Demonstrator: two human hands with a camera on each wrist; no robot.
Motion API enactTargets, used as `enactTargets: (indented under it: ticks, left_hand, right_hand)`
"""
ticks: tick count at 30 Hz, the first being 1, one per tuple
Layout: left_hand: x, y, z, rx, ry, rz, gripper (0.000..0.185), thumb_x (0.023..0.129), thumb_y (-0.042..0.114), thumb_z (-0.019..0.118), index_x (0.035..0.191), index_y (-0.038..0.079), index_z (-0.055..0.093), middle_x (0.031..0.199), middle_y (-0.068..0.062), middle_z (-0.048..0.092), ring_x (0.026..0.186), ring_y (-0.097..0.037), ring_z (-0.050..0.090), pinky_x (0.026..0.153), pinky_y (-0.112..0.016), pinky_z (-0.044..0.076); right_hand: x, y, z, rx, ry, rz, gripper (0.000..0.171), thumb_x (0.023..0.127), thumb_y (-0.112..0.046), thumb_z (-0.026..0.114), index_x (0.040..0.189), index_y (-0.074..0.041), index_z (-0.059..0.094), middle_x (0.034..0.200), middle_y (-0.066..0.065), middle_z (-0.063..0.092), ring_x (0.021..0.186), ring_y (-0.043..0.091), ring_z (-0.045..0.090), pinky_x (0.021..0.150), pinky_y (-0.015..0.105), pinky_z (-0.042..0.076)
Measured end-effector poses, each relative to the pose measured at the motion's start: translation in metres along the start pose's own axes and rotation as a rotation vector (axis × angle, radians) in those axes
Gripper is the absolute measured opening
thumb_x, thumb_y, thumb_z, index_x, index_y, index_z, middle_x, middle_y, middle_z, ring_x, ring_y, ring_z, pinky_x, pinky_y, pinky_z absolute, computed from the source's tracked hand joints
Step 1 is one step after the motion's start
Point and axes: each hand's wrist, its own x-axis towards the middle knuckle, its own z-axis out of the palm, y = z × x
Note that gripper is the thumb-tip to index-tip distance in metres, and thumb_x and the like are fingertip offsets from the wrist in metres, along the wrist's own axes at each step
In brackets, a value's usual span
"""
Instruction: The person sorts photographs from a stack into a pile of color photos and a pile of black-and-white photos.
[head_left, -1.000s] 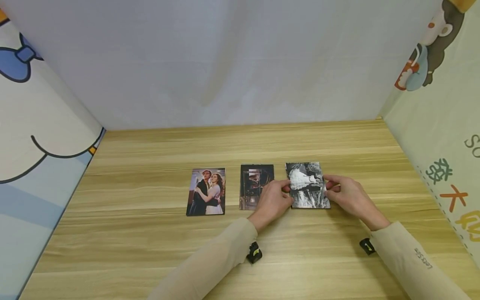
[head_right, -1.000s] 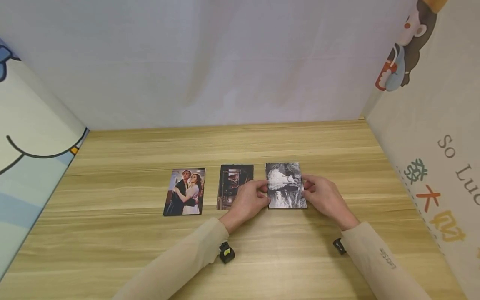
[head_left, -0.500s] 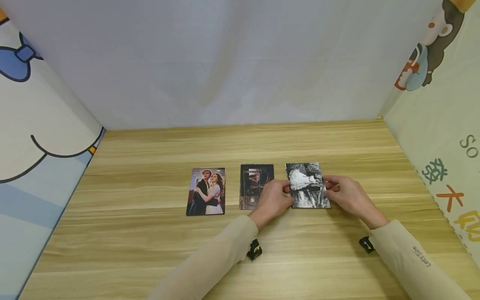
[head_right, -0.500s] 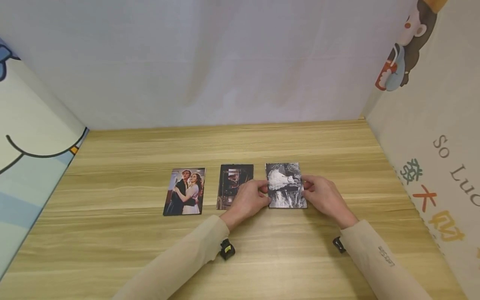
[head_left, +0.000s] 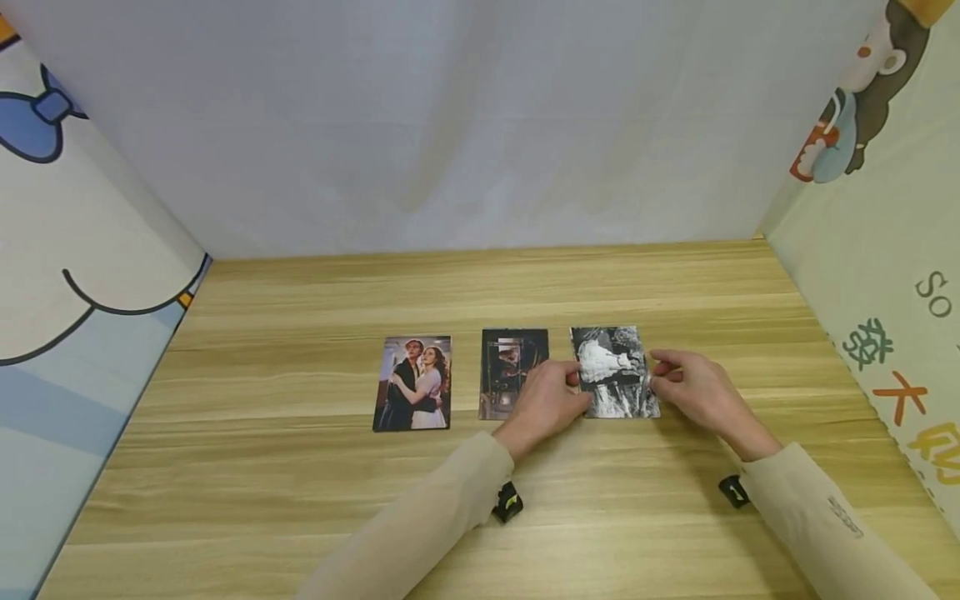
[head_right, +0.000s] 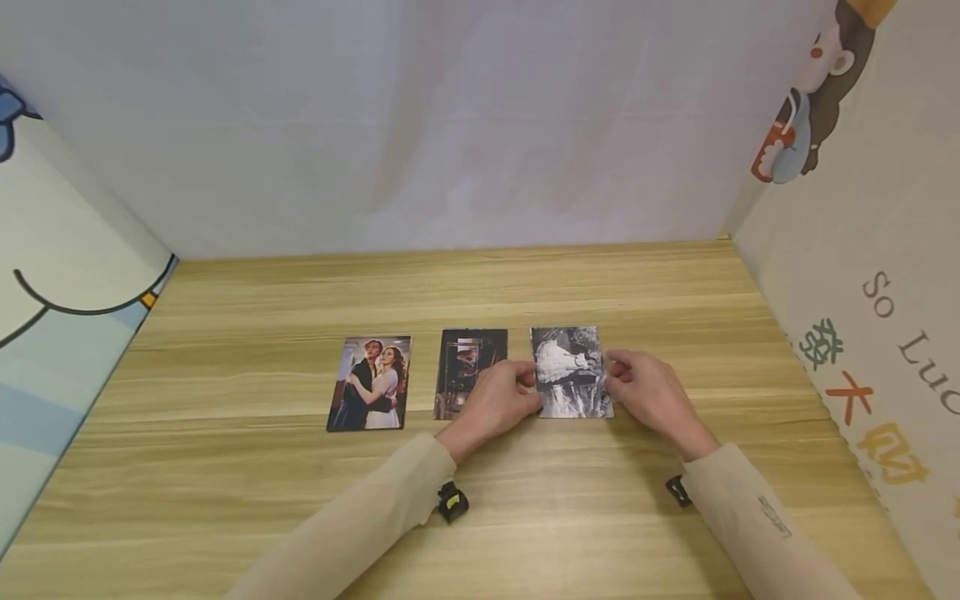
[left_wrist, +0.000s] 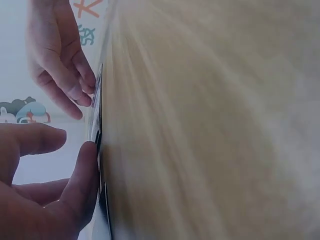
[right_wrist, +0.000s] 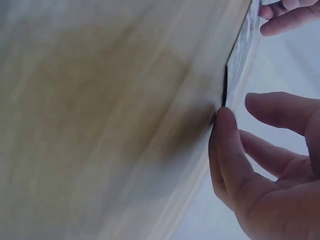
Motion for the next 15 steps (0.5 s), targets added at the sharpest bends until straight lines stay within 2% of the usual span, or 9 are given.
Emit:
enactTargets:
  ticks: [5,8,15]
  left_hand:
    - [-0.008,0.001,-0.002,-0.109,0.005,-0.008,0.059,0.091,0.016,0.077,0.145,0.003,0.058,0.116,-0.005,0.066,0.093,-0.012,0.066,0.081,-0.025,0.056]
    - [-0.014,0.002,-0.006,-0.18,0.018,0.013,0.06,0.093,0.018,0.075,0.147,0.005,0.055,0.122,-0.007,0.066,0.098,-0.015,0.068,0.083,-0.027,0.058]
    - [-0.028,0.0,-0.017,-0.213,0.065,0.095,0.06,0.095,0.025,0.071,0.15,0.007,0.053,0.128,-0.008,0.065,0.11,-0.02,0.065,0.091,-0.03,0.056]
  right_hand:
    - [-0.007,-0.003,-0.005,0.026,0.041,0.013,0.053,0.103,-0.018,0.06,0.145,0.013,0.049,0.131,0.029,0.064,0.117,0.047,0.064,0.098,0.057,0.053]
    - [-0.012,-0.006,-0.007,0.053,0.072,0.015,0.053,0.105,-0.021,0.057,0.147,0.011,0.048,0.135,0.03,0.062,0.121,0.048,0.062,0.099,0.058,0.052]
    - [-0.022,-0.012,-0.01,0.113,0.115,0.019,0.056,0.108,-0.029,0.054,0.149,0.008,0.047,0.142,0.031,0.056,0.126,0.052,0.056,0.102,0.061,0.05]
